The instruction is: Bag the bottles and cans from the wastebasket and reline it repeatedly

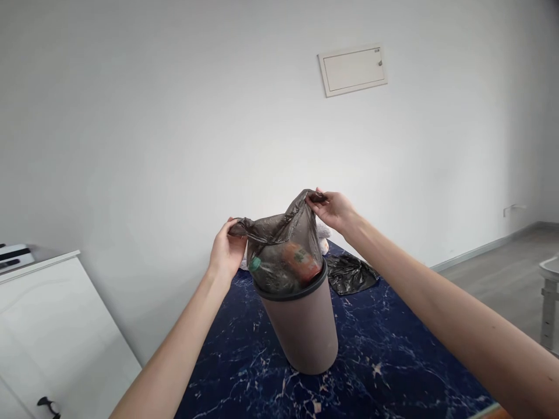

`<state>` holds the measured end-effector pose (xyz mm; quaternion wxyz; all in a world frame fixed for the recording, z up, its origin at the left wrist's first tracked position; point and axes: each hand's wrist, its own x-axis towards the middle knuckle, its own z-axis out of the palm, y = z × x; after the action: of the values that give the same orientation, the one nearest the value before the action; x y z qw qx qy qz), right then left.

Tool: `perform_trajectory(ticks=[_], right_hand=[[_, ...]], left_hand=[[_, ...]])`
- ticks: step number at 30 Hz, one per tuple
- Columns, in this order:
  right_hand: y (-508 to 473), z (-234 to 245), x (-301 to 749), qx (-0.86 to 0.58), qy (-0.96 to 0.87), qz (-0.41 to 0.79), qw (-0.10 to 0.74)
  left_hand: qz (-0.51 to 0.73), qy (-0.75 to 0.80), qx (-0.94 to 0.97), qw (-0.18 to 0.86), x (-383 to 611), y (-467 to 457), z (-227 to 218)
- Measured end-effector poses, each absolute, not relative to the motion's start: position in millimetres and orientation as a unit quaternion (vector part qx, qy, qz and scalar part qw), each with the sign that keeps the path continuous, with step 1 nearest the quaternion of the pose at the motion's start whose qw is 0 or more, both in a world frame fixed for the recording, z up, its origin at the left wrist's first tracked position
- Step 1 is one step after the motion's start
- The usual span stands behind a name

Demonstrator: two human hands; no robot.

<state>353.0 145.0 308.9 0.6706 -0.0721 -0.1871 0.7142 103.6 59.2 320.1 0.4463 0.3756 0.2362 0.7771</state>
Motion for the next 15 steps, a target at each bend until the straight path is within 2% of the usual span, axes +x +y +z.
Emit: perform_trajectory(ticks=[8,15], right_hand=[[116.9,355.4,361.3,0.009,-0.253,0.703,0.665],[86.6,404.4,356.4,0.122,-0.391,0.627,0.663]], left_hand=[[0.814,0.183,0.412,0.365,100.2,20.6,384.9],[0.869,0.129,0.442,0.18,92.5,-29.0,440.4]])
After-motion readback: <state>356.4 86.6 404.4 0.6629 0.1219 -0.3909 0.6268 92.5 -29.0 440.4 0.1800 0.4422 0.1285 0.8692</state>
